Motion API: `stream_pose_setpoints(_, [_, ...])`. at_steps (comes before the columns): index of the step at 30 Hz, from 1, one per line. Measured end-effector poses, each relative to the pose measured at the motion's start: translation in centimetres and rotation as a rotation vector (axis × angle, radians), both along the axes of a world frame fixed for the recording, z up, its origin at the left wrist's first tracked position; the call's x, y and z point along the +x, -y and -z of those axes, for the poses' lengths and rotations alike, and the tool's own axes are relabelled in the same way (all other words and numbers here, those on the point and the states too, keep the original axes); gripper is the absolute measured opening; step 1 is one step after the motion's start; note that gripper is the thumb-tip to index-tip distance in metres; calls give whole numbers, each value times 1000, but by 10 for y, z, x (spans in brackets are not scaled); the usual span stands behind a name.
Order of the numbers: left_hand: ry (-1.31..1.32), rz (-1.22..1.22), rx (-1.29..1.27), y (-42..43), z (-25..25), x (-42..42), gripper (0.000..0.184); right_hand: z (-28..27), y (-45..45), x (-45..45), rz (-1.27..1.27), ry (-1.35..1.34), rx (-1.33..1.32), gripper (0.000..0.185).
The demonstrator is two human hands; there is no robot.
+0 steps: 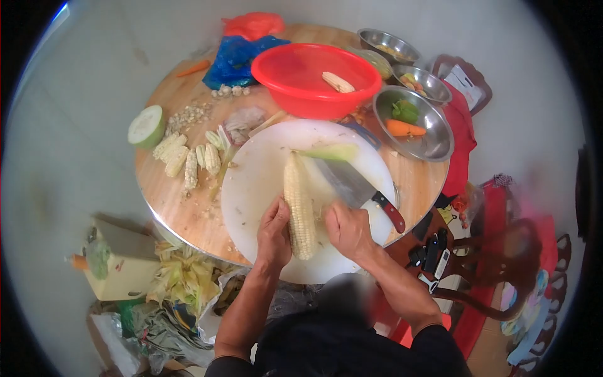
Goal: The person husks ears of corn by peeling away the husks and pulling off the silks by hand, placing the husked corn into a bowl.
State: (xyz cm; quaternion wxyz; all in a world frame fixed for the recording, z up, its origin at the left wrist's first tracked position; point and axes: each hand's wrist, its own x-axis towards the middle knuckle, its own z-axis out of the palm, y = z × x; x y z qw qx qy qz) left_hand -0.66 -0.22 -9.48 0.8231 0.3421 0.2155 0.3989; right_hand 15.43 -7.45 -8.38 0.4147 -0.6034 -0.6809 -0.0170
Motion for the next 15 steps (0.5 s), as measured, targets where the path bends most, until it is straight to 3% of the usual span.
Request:
stream_pose_setpoints(2, [24,22,24,1,0,3,53,-16,-10,0,119,-164,-9,12])
stream_pose_setpoints(5, [-82,3,143,8,-6,10,50,-47,-25,-8,171,-132,-72,14])
stream_pose_setpoints(8, [-104,-71,216,10,-1,14,48,-41,-35,-9,217,-1,-4,17])
stream_pose_setpoints(15, [13,-122,81,-4,-3,-5,47,-12,-5,-12,3,45,-96,15])
